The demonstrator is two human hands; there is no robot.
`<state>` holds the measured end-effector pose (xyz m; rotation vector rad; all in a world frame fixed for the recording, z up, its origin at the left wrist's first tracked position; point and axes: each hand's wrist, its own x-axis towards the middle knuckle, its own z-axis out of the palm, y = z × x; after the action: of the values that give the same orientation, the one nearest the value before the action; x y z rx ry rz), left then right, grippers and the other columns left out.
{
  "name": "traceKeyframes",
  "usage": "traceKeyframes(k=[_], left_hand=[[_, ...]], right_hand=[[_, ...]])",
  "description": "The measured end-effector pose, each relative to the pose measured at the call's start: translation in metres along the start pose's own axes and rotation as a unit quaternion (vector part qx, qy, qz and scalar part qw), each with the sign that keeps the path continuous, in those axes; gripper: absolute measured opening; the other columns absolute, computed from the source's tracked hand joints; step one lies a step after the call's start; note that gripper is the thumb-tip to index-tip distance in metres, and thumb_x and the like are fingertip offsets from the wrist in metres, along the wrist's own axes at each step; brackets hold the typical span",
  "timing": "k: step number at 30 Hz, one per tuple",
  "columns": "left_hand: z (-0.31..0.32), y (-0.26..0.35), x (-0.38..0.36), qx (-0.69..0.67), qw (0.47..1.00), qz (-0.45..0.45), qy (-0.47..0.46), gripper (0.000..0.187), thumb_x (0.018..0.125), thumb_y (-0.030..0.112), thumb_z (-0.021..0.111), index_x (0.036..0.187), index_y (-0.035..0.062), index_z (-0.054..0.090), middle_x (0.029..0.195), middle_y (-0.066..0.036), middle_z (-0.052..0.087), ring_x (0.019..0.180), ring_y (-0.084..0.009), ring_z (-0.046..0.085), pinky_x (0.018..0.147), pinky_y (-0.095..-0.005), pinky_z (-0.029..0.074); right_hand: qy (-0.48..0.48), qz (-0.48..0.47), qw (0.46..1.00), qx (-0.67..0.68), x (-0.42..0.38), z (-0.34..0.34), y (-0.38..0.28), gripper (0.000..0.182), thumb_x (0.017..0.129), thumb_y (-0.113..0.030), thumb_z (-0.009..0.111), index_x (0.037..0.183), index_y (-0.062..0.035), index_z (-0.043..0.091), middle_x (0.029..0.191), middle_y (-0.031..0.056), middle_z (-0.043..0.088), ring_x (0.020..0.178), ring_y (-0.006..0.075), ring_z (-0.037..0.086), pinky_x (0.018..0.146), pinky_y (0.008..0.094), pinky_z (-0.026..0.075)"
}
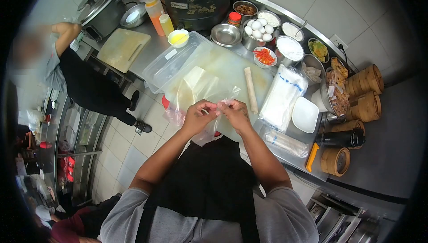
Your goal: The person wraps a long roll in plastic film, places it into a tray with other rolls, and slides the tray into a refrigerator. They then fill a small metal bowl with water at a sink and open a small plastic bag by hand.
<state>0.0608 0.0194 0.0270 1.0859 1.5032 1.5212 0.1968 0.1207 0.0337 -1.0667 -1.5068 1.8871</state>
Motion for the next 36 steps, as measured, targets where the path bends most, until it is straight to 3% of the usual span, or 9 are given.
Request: traceKeyframes(k=[11, 14, 20, 23, 28, 31, 33, 34, 36], left_hand=[[0.001, 0.003, 0.004, -0.013, 0.998, 0.051, -0.024, 0.01, 0.082, 0.005, 0.073, 0.088, 0.0033, 0.066, 0.086, 0.001, 0.063, 0.074, -0.0051, 0.054, 0.064, -0.0209, 0.043], [0.0, 0.0, 0.006, 0.004, 1.0, 0.001, -0.022, 0.004, 0.085, 0.003, 0.068, 0.087, 0.003, 0.065, 0.086, -0.001, 0.063, 0.073, -0.0056, 0.055, 0.064, -0.0205, 0.044], [-0.021, 0.004, 0.013, -0.322, 0.928, -0.16, 0.097, 0.004, 0.093, 0.006, 0.053, 0.097, 0.0064, 0.054, 0.086, -0.007, 0.063, 0.075, -0.0169, 0.062, 0.07, -0.0326, 0.052], [-0.044, -0.008, 0.016, -0.462, 0.87, -0.13, 0.116, 0.006, 0.092, 0.007, 0.054, 0.098, 0.0072, 0.052, 0.084, -0.005, 0.061, 0.074, -0.0171, 0.061, 0.07, -0.0337, 0.052], [-0.047, 0.023, 0.015, -0.4, 0.89, -0.173, 0.132, 0.002, 0.092, 0.01, 0.057, 0.092, 0.0091, 0.055, 0.082, 0.0, 0.058, 0.073, -0.0116, 0.057, 0.069, -0.0283, 0.05], [-0.038, 0.027, 0.015, -0.289, 0.934, -0.181, 0.11, 0.007, 0.092, 0.013, 0.062, 0.09, 0.0093, 0.057, 0.079, 0.004, 0.056, 0.069, -0.0059, 0.052, 0.063, -0.0231, 0.044], [-0.033, 0.03, 0.013, -0.17, 0.972, -0.139, 0.084, 0.01, 0.092, 0.014, 0.065, 0.09, 0.0084, 0.058, 0.075, 0.008, 0.054, 0.067, -0.0021, 0.046, 0.06, -0.0205, 0.037], [-0.029, 0.03, 0.013, -0.167, 0.973, -0.139, 0.082, 0.01, 0.092, 0.014, 0.065, 0.09, 0.0084, 0.058, 0.075, 0.008, 0.054, 0.067, -0.0021, 0.046, 0.06, -0.0205, 0.037], [-0.022, 0.035, 0.014, -0.113, 0.983, -0.113, 0.087, 0.009, 0.092, 0.013, 0.064, 0.09, 0.0066, 0.059, 0.072, 0.009, 0.052, 0.065, -0.0007, 0.041, 0.058, -0.0189, 0.032]], right_hand=[[0.003, 0.014, 0.998, -0.065, -0.007, 0.002, -0.017, 0.037, 0.079, -0.031, 0.08, 0.088, 0.0038, 0.068, 0.069, 0.0017, 0.06, 0.062, 0.0065, 0.053, 0.052, 0.0238, 0.04], [0.004, 0.014, 0.997, -0.078, 0.0, -0.004, 0.001, 0.039, 0.078, -0.033, 0.081, 0.085, 0.0026, 0.067, 0.066, 0.0008, 0.058, 0.059, 0.0064, 0.051, 0.05, 0.0241, 0.039], [0.001, 0.028, 1.0, -0.015, -0.005, -0.015, -0.007, 0.03, 0.08, -0.027, 0.078, 0.073, -0.0065, 0.057, 0.065, -0.0004, 0.054, 0.054, 0.0069, 0.045, 0.049, 0.0226, 0.036], [0.009, 0.058, 0.998, -0.019, 0.005, -0.044, 0.026, 0.027, 0.083, -0.022, 0.075, 0.073, -0.0096, 0.053, 0.068, 0.0001, 0.056, 0.055, 0.0073, 0.045, 0.051, 0.0218, 0.038], [-0.004, 0.067, 0.995, -0.067, 0.001, -0.046, 0.03, 0.03, 0.086, -0.028, 0.072, 0.071, -0.0107, 0.052, 0.063, -0.0028, 0.049, 0.057, 0.0067, 0.048, 0.051, 0.0212, 0.038], [-0.001, 0.019, 0.998, 0.052, 0.009, -0.056, 0.023, 0.03, 0.087, -0.035, 0.069, 0.082, -0.0081, 0.058, 0.069, -0.0026, 0.054, 0.063, 0.0083, 0.052, 0.057, 0.0227, 0.042], [0.171, -0.023, 0.973, -0.153, 0.037, -0.072, 0.021, 0.036, 0.086, -0.036, 0.07, 0.099, -0.0047, 0.059, 0.086, 0.0045, 0.06, 0.078, 0.0158, 0.059, 0.068, 0.0291, 0.047], [0.173, -0.023, 0.973, -0.15, 0.042, -0.071, 0.014, 0.036, 0.086, -0.036, 0.07, 0.099, -0.0047, 0.059, 0.086, 0.0045, 0.06, 0.078, 0.0158, 0.059, 0.068, 0.0291, 0.047], [0.265, -0.173, 0.835, -0.45, 0.049, -0.071, -0.001, 0.043, 0.082, -0.035, 0.071, 0.107, -0.0021, 0.056, 0.101, 0.0148, 0.06, 0.093, 0.0272, 0.06, 0.08, 0.039, 0.049]])
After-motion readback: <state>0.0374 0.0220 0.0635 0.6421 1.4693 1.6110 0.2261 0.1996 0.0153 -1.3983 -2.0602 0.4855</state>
